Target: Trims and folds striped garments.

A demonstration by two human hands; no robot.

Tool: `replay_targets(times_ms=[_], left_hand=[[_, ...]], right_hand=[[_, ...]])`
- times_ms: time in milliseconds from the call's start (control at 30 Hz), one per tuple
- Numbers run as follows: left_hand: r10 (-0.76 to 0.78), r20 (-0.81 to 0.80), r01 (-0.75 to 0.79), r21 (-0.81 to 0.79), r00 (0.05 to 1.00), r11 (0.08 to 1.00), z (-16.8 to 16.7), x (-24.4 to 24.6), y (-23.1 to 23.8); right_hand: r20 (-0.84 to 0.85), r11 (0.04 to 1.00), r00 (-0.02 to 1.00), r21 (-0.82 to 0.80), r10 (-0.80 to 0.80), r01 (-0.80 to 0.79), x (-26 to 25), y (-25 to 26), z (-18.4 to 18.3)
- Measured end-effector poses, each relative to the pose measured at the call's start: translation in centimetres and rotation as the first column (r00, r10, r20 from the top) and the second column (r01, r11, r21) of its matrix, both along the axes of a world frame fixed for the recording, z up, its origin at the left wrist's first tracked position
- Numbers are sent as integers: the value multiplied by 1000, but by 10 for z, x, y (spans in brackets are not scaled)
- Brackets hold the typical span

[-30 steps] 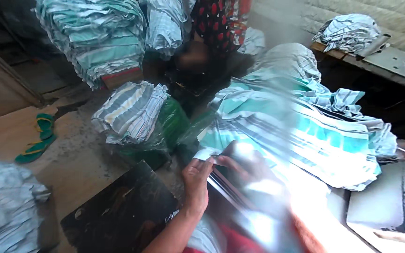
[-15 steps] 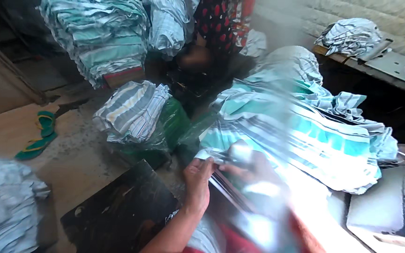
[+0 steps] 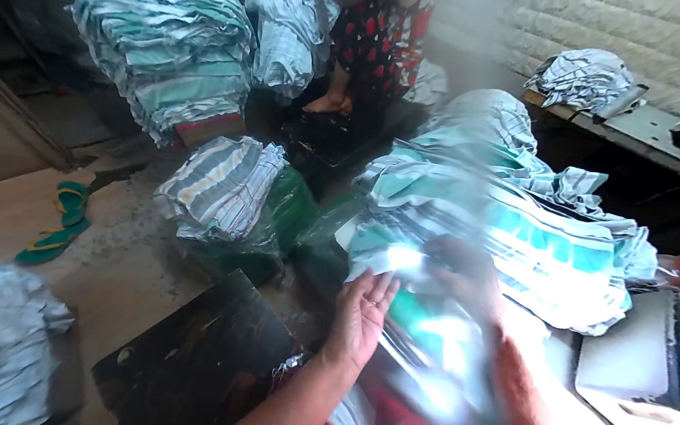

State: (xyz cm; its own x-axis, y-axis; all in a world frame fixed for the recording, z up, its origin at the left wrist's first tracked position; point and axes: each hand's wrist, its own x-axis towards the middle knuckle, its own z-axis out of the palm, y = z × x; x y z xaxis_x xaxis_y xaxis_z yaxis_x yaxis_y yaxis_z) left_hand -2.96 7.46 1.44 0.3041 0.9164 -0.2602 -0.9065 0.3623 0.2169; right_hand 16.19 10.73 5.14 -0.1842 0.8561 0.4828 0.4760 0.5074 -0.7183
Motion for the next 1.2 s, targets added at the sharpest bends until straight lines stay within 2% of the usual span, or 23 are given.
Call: replay_targets(times_ms=[100, 200, 267, 300, 367, 467, 567, 700, 833, 1033, 1200], left_hand=[[18, -87, -15, 31, 996, 999, -1, -3, 2], [254, -301, -197, 209, 919, 958, -3, -2, 1], [333, -340, -243, 280, 880, 929, -6, -3, 4], [331, -351, -240, 277, 876, 930, -8, -2, 6], [314, -360, -238, 239, 879, 941, -11, -2, 10], [319, -360, -252, 222, 877, 942, -10, -1, 13], [314, -395, -252, 203, 863, 946, -10, -1, 13], [315, -426, -243, 216, 848, 946, -11, 0, 14], [319, -424, -243, 224, 848, 944, -13, -2, 14], [322, -427, -251, 215, 845, 944, -12, -1, 14], [323, -422, -262, 198, 847, 945, -11, -1, 14]], right_hand=[[-2, 1000, 1000, -10, -5, 5, 4, -1, 3], [67, 998, 997, -54, 39, -36, 4, -1, 4], [228, 993, 973, -121, 30, -2, 4, -1, 2], [328, 987, 945, -156, 7, 47, 2, -1, 1], [412, 974, 911, -209, 6, 88, 1, 0, -2], [322, 979, 947, -195, 1, 66, 3, 1, -3], [237, 995, 971, -94, -17, 40, 0, -1, -2], [338, 996, 938, -14, -75, 84, -10, -4, -1], [441, 998, 896, -13, -50, 62, -10, -3, -2], [465, 994, 885, -86, -25, 73, -13, 0, 3], [452, 997, 890, -17, -61, 76, -9, -1, -7]])
